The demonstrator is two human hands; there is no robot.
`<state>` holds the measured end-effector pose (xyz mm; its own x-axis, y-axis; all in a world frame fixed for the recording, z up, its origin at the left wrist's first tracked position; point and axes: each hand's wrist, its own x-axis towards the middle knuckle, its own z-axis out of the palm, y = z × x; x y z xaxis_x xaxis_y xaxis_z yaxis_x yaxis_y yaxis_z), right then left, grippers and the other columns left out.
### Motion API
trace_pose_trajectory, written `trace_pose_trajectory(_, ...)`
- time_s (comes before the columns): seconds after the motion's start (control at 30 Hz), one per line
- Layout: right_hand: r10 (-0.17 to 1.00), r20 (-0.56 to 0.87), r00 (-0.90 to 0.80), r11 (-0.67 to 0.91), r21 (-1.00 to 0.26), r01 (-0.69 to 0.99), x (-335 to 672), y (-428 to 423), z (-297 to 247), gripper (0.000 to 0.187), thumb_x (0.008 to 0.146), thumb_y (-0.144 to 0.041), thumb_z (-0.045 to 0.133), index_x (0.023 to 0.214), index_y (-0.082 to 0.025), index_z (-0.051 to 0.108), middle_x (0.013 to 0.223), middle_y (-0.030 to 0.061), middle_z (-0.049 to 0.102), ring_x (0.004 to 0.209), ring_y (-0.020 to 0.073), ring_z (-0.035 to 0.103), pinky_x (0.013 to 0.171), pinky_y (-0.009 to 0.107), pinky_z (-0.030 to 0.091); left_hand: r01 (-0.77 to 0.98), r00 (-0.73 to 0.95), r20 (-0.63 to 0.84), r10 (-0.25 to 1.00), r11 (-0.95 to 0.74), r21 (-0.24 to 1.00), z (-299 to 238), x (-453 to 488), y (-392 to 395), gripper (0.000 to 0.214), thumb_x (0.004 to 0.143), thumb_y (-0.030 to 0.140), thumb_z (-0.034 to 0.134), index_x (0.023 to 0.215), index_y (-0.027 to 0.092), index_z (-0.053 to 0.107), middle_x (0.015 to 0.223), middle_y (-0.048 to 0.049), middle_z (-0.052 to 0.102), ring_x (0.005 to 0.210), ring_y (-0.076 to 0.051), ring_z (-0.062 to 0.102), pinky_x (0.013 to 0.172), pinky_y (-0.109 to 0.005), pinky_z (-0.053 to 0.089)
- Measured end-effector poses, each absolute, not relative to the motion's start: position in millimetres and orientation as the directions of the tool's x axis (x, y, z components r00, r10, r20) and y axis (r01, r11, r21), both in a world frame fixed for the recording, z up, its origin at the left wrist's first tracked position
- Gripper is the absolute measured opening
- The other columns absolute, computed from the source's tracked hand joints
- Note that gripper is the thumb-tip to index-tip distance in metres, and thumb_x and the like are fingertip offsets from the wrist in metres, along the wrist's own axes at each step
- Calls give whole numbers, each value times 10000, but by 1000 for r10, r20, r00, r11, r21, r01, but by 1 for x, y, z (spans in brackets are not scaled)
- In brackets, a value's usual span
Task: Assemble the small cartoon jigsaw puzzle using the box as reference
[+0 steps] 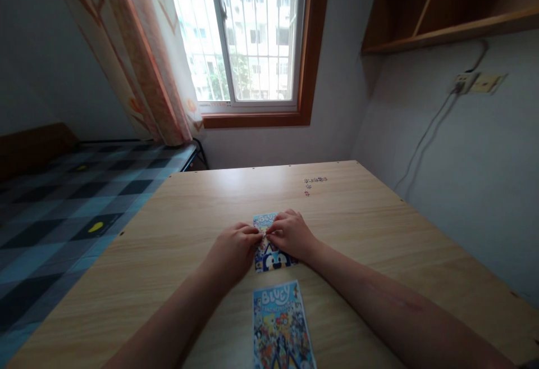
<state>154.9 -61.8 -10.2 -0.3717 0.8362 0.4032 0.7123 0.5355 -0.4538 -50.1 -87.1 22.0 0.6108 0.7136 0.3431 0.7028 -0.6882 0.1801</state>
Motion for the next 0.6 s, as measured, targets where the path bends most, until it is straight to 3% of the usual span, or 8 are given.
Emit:
trace_pose_trajectory(0.2, 838, 404, -366, 536, -485, 691, 156, -61, -12, 44, 824, -275, 770, 836, -283, 812, 894, 24, 738, 954, 228, 577, 887, 372, 374, 718, 588, 301, 751, -656, 234, 21, -53, -86, 206, 918, 208, 577, 1040, 234, 741, 1066, -45, 764, 1019, -229, 678, 933, -375, 535)
trace_pose_trajectory(0.37, 833, 415, -367, 545, -493, 679, 157, -61, -14, 34, 813, -265, 777, 810, -284, 805, 879, 16, 730, 953, 228, 572, 892, 372, 368, 732, 574, 279, 770, -635, 249, 21, -53, -85, 105, 905, 252, 624, 948, 231, 717, 1028, -41, 760, 1017, -229, 675, 914, -360, 528)
trace_pose_trajectory(0.5, 832, 419, -363, 544, -493, 679, 157, -62, -14, 47, 809, -248, 775, 794, -283, 802, 880, 18, 730, 954, 228, 570, 893, 371, 366, 738, 575, 264, 775, -630, 243, 20, -53, -85, 91, 904, 259, 632, 940, 229, 710, 1020, -41, 757, 1011, -230, 674, 920, -359, 521)
trace_pose_trajectory(0.6, 828, 427, -364, 550, -490, 676, 158, -63, -14, 57, 815, -246, 768, 799, -285, 805, 881, 20, 732, 951, 228, 572, 896, 371, 368, 766, 547, 253, 798, -599, 233, 19, -53, -84, 158, 901, 282, 642, 1036, 223, 699, 1016, -56, 754, 1010, -248, 678, 890, -374, 530)
